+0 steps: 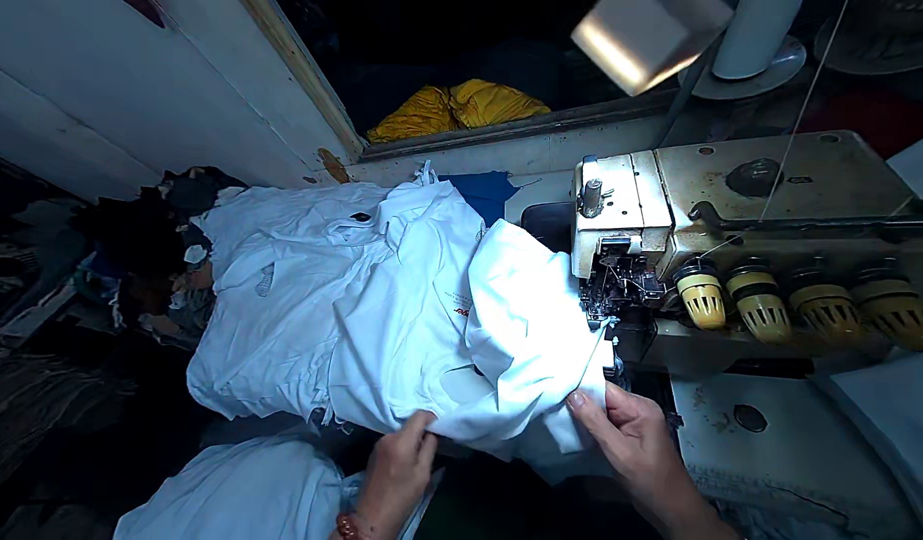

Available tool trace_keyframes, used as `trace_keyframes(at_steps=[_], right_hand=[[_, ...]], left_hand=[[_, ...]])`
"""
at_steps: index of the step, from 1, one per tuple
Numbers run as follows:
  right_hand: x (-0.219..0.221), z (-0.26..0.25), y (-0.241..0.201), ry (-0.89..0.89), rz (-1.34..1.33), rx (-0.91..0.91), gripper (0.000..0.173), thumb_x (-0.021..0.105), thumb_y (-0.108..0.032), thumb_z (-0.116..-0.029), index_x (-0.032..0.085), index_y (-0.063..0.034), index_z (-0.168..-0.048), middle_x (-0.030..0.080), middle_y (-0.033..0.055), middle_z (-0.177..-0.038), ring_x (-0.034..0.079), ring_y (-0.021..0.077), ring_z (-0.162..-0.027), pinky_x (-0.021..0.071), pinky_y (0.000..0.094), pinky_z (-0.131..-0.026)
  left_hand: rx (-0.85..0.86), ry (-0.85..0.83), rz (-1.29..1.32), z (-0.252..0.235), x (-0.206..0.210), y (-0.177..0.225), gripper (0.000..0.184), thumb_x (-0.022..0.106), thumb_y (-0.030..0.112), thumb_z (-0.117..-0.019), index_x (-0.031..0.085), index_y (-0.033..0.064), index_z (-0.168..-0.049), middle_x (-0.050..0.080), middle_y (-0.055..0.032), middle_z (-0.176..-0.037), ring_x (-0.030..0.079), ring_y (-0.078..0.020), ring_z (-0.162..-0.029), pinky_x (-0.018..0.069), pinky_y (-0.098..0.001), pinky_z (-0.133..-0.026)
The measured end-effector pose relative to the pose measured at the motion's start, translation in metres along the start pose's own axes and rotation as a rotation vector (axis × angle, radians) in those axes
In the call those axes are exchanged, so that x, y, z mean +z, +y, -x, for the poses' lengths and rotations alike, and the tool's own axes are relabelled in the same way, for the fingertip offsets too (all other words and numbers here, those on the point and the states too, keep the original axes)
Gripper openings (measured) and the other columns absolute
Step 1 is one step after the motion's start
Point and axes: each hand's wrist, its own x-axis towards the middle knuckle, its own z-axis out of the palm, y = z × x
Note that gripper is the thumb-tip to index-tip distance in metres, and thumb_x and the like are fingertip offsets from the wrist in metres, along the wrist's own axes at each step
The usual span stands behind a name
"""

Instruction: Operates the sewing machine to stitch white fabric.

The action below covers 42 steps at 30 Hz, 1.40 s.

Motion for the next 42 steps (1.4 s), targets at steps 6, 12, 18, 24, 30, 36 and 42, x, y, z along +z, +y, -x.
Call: trace_keyframes(at_steps=[6, 12, 18, 24, 30, 36, 42], right_hand=[[-0.030, 0.041, -0.024, -0.411, 0.010, 0.019, 0.016, 0.065, -0.005, -0.0947, 0.070, 0.0053, -0.083, 0.070, 0.0028, -0.073, 0.063, -0.0056, -0.069, 0.0521, 0.0130, -0.067], [-0.034, 0.089, 0.027, -0.269, 0.500, 0.303, 0.022, 0.062, -0.013, -0.0946, 0.072, 0.0054, -0.087, 0.068, 0.0154, -0.068, 0.068, 0.0236, -0.061, 0.0547, 0.0455, -0.061], [-0.041, 0.098, 0.034, -0.270, 0.531, 0.330, 0.022, 0.062, -0.012, -0.0949, 0.072, 0.0061, -0.089, 0.069, 0.0163, -0.070, 0.069, 0.0246, -0.063, 0.0552, 0.0455, -0.061], [-0.046, 0.099, 0.031, -0.338, 0.455, 0.348, 0.022, 0.063, -0.012, -0.0955, 0.073, 0.0062, -0.089, 0.071, 0.0176, -0.074, 0.070, 0.0231, -0.066, 0.0561, 0.0430, -0.064], [-0.048, 0.095, 0.020, -0.282, 0.442, 0.276, 0.020, 0.066, -0.013, -0.0956, 0.072, 0.0063, -0.093, 0.072, 0.0170, -0.076, 0.069, 0.0179, -0.065, 0.0562, 0.0334, -0.062], [-0.044, 0.061, 0.008, 0.027, 0.276, 0.056, 0.028, 0.064, -0.022, -0.1011, 0.065, 0.0016, -0.116, 0.072, 0.0065, -0.107, 0.068, 0.0031, -0.099, 0.0583, 0.0223, -0.088], [-0.022, 0.036, 0.002, 0.020, 0.014, 0.182, 0.035, 0.066, -0.007, -0.0948, 0.056, 0.0091, -0.125, 0.075, -0.0029, -0.103, 0.071, 0.0007, -0.094, 0.0601, 0.0228, -0.086]], left_hand=[[0.094, 0.421, -0.082, -0.066, -0.075, -0.036, 0.023, 0.055, 0.004, -0.0963, 0.067, -0.0122, -0.107, 0.072, -0.0239, -0.095, 0.072, -0.0299, -0.083, 0.0593, -0.0446, -0.079], [0.135, 0.262, 0.191, -0.079, -0.057, 0.020, 0.020, 0.060, 0.015, -0.0941, 0.073, 0.0010, -0.100, 0.073, -0.0053, -0.086, 0.070, -0.0095, -0.072, 0.0612, -0.0290, -0.068], [0.262, 0.327, 0.305, -0.065, 0.023, 0.069, 0.032, 0.077, 0.016, -0.0853, 0.072, 0.0005, -0.112, 0.070, -0.0126, -0.116, 0.068, -0.0143, -0.110, 0.0565, -0.0265, -0.096], [0.304, 0.499, 0.227, -0.090, 0.046, 0.056, 0.021, 0.069, 0.009, -0.0856, 0.068, 0.0034, -0.106, 0.066, -0.0187, -0.127, 0.060, -0.0242, -0.128, 0.0445, -0.0370, -0.113], [0.431, 0.475, 0.156, -0.088, 0.026, 0.049, 0.014, 0.061, 0.019, -0.0993, 0.071, 0.0139, -0.092, 0.069, -0.0063, -0.127, 0.056, -0.0198, -0.133, 0.0232, -0.0560, -0.124], [0.505, 0.139, 0.146, -0.069, -0.033, 0.064, 0.027, 0.059, 0.032, -0.1032, 0.068, 0.0172, -0.082, 0.072, 0.0052, -0.098, 0.063, -0.0068, -0.104, 0.0380, -0.0350, -0.108], [0.580, -0.070, 0.116, -0.076, -0.070, 0.080, 0.019, 0.058, 0.022, -0.0995, 0.067, 0.0152, -0.085, 0.069, 0.0021, -0.079, 0.065, -0.0083, -0.081, 0.0346, -0.0383, -0.110]])
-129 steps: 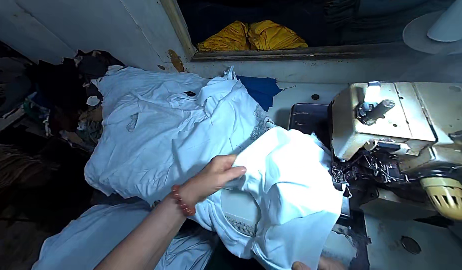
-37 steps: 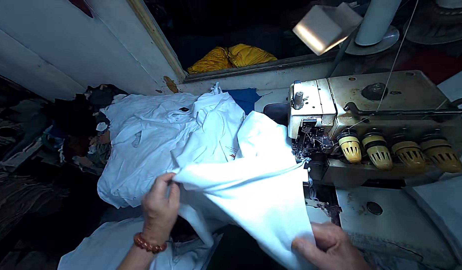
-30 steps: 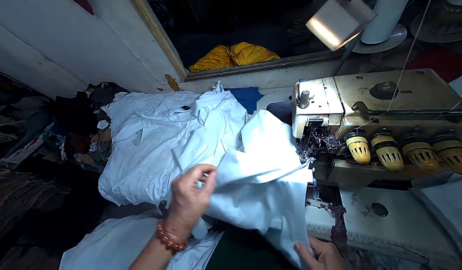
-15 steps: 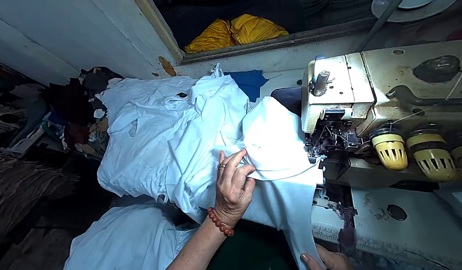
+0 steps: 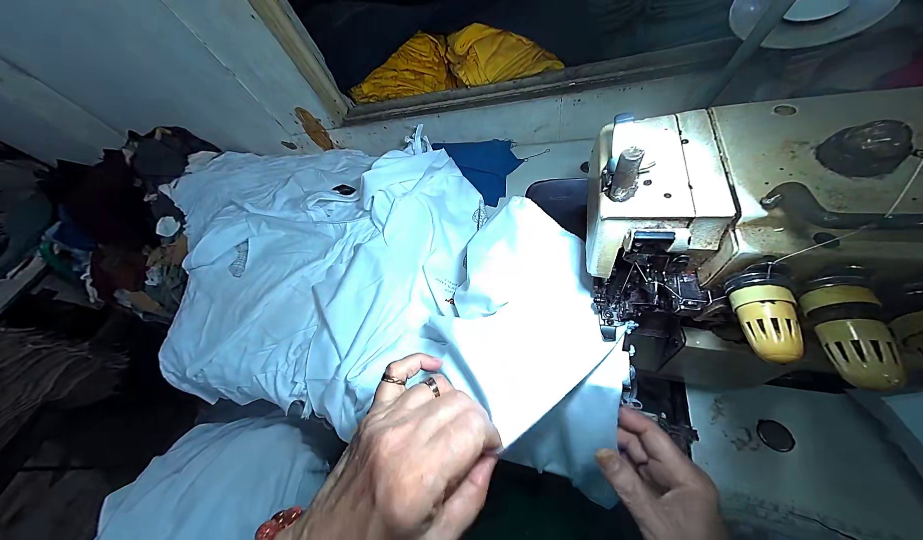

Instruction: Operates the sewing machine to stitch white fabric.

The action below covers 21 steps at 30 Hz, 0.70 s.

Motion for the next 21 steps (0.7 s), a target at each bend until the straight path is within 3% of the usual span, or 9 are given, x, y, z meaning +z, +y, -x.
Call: trace_keyframes(at_steps=[2, 4, 9, 12, 16, 19, 21], right_hand=[[0.002, 0.009, -0.003, -0.010, -0.035, 0.041, 0.022, 0.063, 0.004, -0.0924, 0.064, 0.0040, -0.114, 0.076, -0.0075, -0.090, 0.071, -0.0022, -0.082, 0.0601, 0.0197, -0.077], [-0.002, 0.018, -0.002, -0.023, -0.034, 0.047, 0.011, 0.063, 0.003, -0.0933, 0.070, -0.0045, -0.098, 0.072, -0.0118, -0.078, 0.064, -0.0077, -0.070, 0.0544, 0.0139, -0.067], [-0.010, 0.017, -0.006, -0.014, -0.094, 0.024, 0.016, 0.063, 0.001, -0.0924, 0.071, -0.0129, -0.094, 0.070, -0.0139, -0.075, 0.061, -0.0081, -0.067, 0.0517, 0.0129, -0.063], [-0.007, -0.003, -0.014, 0.041, -0.070, -0.005, 0.018, 0.062, 0.004, -0.0893, 0.070, -0.0118, -0.089, 0.068, -0.0144, -0.071, 0.059, -0.0087, -0.063, 0.0496, 0.0118, -0.058], [0.004, -0.034, -0.014, 0.106, 0.021, -0.134, 0.013, 0.062, 0.000, -0.0855, 0.065, -0.0100, -0.077, 0.056, -0.0142, -0.061, 0.048, -0.0110, -0.055, 0.0408, 0.0078, -0.051], [0.006, -0.041, -0.013, 0.135, 0.022, -0.164, 0.018, 0.064, -0.003, -0.0891, 0.064, -0.0084, -0.072, 0.057, -0.0114, -0.060, 0.050, -0.0099, -0.055, 0.0422, 0.0081, -0.051], [0.002, -0.036, -0.019, 0.102, -0.004, -0.109, 0.016, 0.063, 0.001, -0.0912, 0.067, -0.0067, -0.078, 0.063, -0.0102, -0.065, 0.056, -0.0076, -0.058, 0.0483, 0.0105, -0.054]], left_hand=[[0.007, -0.088, 0.064, -0.007, -0.009, 0.016, 0.018, 0.059, 0.018, -0.0990, 0.069, 0.0118, -0.086, 0.068, -0.0025, -0.076, 0.063, -0.0149, -0.077, 0.0330, -0.0424, -0.110], [0.019, -0.149, 0.119, -0.012, -0.005, 0.030, 0.017, 0.060, 0.013, -0.0979, 0.071, 0.0093, -0.086, 0.066, -0.0058, -0.074, 0.062, -0.0208, -0.074, 0.0335, -0.0469, -0.108], [0.083, -0.191, 0.137, -0.028, 0.031, 0.044, 0.015, 0.059, 0.010, -0.0958, 0.070, 0.0114, -0.085, 0.064, -0.0037, -0.074, 0.062, -0.0217, -0.074, 0.0373, -0.0466, -0.104], [0.116, -0.084, 0.033, -0.046, 0.054, 0.038, 0.016, 0.059, 0.011, -0.0948, 0.067, 0.0136, -0.081, 0.061, -0.0016, -0.069, 0.060, -0.0195, -0.069, 0.0428, -0.0418, -0.095], [0.059, 0.021, -0.048, -0.068, 0.071, 0.027, 0.015, 0.060, 0.018, -0.0914, 0.068, 0.0155, -0.079, 0.060, 0.0029, -0.067, 0.059, -0.0126, -0.063, 0.0465, -0.0348, -0.075], [-0.038, 0.043, -0.081, -0.072, 0.070, 0.027, 0.015, 0.060, 0.022, -0.0918, 0.072, 0.0171, -0.084, 0.060, 0.0061, -0.066, 0.058, -0.0095, -0.063, 0.0431, -0.0349, -0.074], [-0.064, 0.032, -0.048, -0.066, 0.066, 0.024, 0.015, 0.058, 0.022, -0.0906, 0.071, 0.0173, -0.083, 0.062, 0.0068, -0.066, 0.058, -0.0078, -0.063, 0.0425, -0.0364, -0.079]])
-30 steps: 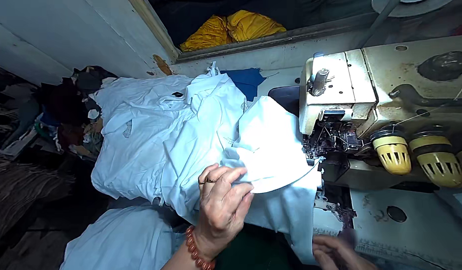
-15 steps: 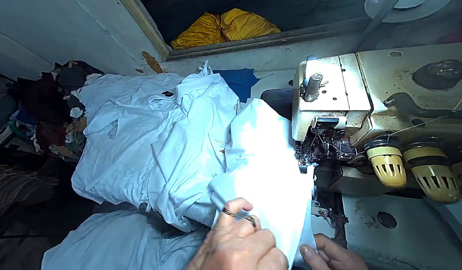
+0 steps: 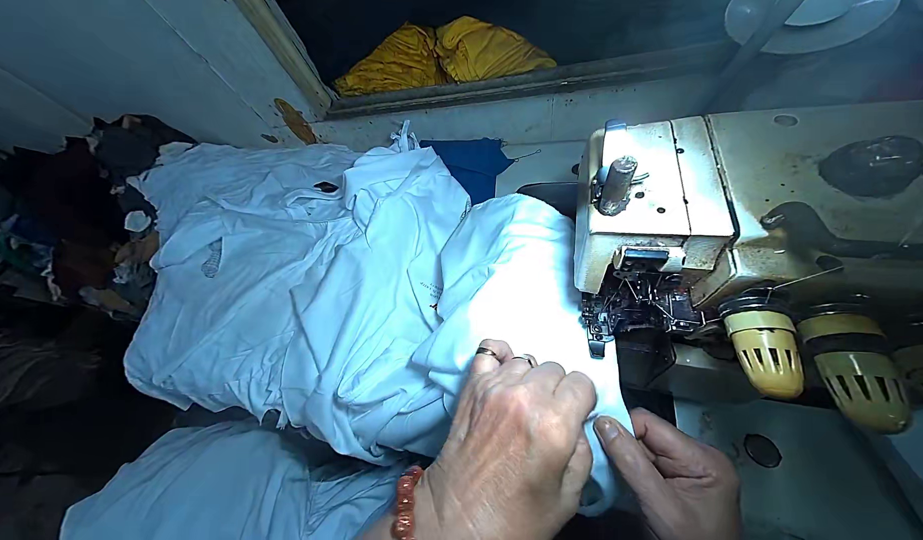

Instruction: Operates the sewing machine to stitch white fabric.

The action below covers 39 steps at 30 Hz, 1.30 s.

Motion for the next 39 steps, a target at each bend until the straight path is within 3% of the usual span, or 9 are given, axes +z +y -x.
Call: trace_keyframes(at_steps=[5, 9, 15, 20, 23, 27, 33, 36, 39], right_hand=[[-0.017, 0.020, -0.008, -0.072, -0.075, 0.094, 0.019, 0.059, 0.002, -0.0943, 0.073, -0.0112, -0.093, 0.072, -0.0123, -0.078, 0.065, -0.0060, -0.069, 0.0556, 0.0139, -0.064], [-0.021, 0.027, -0.008, -0.077, -0.031, 0.059, 0.015, 0.062, -0.001, -0.0958, 0.072, -0.0112, -0.093, 0.073, -0.0111, -0.081, 0.066, -0.0064, -0.072, 0.0560, 0.0136, -0.066], [-0.015, 0.022, -0.005, -0.063, -0.131, 0.094, 0.023, 0.062, 0.007, -0.0924, 0.075, -0.0061, -0.106, 0.075, -0.0088, -0.083, 0.068, -0.0029, -0.071, 0.0585, 0.0171, -0.068], [0.001, 0.010, 0.001, 0.006, -0.169, 0.065, 0.020, 0.062, 0.008, -0.0899, 0.075, -0.0048, -0.098, 0.072, -0.0091, -0.076, 0.063, -0.0045, -0.064, 0.0550, 0.0147, -0.061], [0.006, 0.009, 0.000, 0.016, -0.202, 0.073, 0.018, 0.063, 0.008, -0.0906, 0.075, -0.0027, -0.099, 0.075, -0.0061, -0.078, 0.068, -0.0011, -0.067, 0.0589, 0.0174, -0.063], [0.005, 0.011, 0.000, 0.016, -0.228, 0.088, 0.019, 0.065, 0.008, -0.0895, 0.075, -0.0035, -0.101, 0.077, -0.0046, -0.084, 0.072, 0.0020, -0.073, 0.0617, 0.0201, -0.068], [0.011, 0.013, 0.007, 0.015, -0.204, 0.039, 0.018, 0.064, 0.006, -0.0890, 0.075, -0.0044, -0.098, 0.074, -0.0085, -0.080, 0.066, -0.0041, -0.070, 0.0574, 0.0152, -0.066], [0.021, 0.011, 0.010, 0.011, -0.157, -0.015, 0.013, 0.066, 0.005, -0.0874, 0.074, -0.0038, -0.093, 0.072, -0.0096, -0.079, 0.063, -0.0077, -0.070, 0.0546, 0.0119, -0.066], [0.030, 0.008, 0.008, -0.005, -0.136, -0.027, 0.009, 0.066, 0.005, -0.0856, 0.071, -0.0021, -0.087, 0.072, -0.0083, -0.078, 0.064, -0.0079, -0.072, 0.0555, 0.0115, -0.068]], left_hand=[[0.040, -0.006, 0.203, 0.016, -0.018, -0.007, 0.016, 0.058, 0.019, -0.0918, 0.071, 0.0154, -0.083, 0.061, 0.0040, -0.066, 0.058, -0.0077, -0.066, 0.0386, -0.0375, -0.095], [0.069, -0.010, 0.233, 0.021, -0.023, 0.000, 0.018, 0.058, 0.014, -0.0947, 0.071, 0.0130, -0.084, 0.066, 0.0008, -0.073, 0.062, -0.0108, -0.073, 0.0350, -0.0422, -0.106], [0.106, 0.010, 0.197, 0.014, -0.010, 0.008, 0.016, 0.060, 0.013, -0.0945, 0.072, 0.0118, -0.084, 0.065, -0.0011, -0.071, 0.058, -0.0132, -0.065, 0.0385, -0.0373, -0.091], [0.073, 0.087, 0.061, -0.004, 0.013, 0.002, 0.017, 0.060, 0.019, -0.0947, 0.073, 0.0145, -0.084, 0.065, 0.0043, -0.070, 0.060, -0.0082, -0.066, 0.0433, -0.0344, -0.081], [0.009, 0.088, 0.025, -0.002, 0.010, 0.002, 0.014, 0.062, 0.022, -0.0924, 0.075, 0.0163, -0.089, 0.065, 0.0061, -0.073, 0.060, -0.0072, -0.069, 0.0415, -0.0367, -0.081], [0.015, 0.109, 0.061, 0.009, 0.009, -0.005, 0.014, 0.063, 0.018, -0.0923, 0.075, 0.0157, -0.086, 0.067, 0.0052, -0.074, 0.062, -0.0064, -0.072, 0.0410, -0.0399, -0.094], [0.102, 0.161, 0.109, 0.005, 0.012, -0.005, 0.015, 0.064, 0.017, -0.0932, 0.075, 0.0130, -0.083, 0.066, 0.0028, -0.073, 0.058, -0.0067, -0.069, 0.0398, -0.0347, -0.089], [0.098, 0.182, 0.042, -0.001, 0.017, -0.003, 0.014, 0.067, 0.017, -0.0921, 0.077, 0.0149, -0.083, 0.065, 0.0026, -0.075, 0.059, -0.0090, -0.071, 0.0404, -0.0392, -0.093], [0.067, 0.199, 0.000, -0.006, 0.015, -0.002, 0.014, 0.068, 0.017, -0.0913, 0.080, 0.0160, -0.083, 0.074, 0.0033, -0.085, 0.067, -0.0095, -0.081, 0.0381, -0.0504, -0.108]])
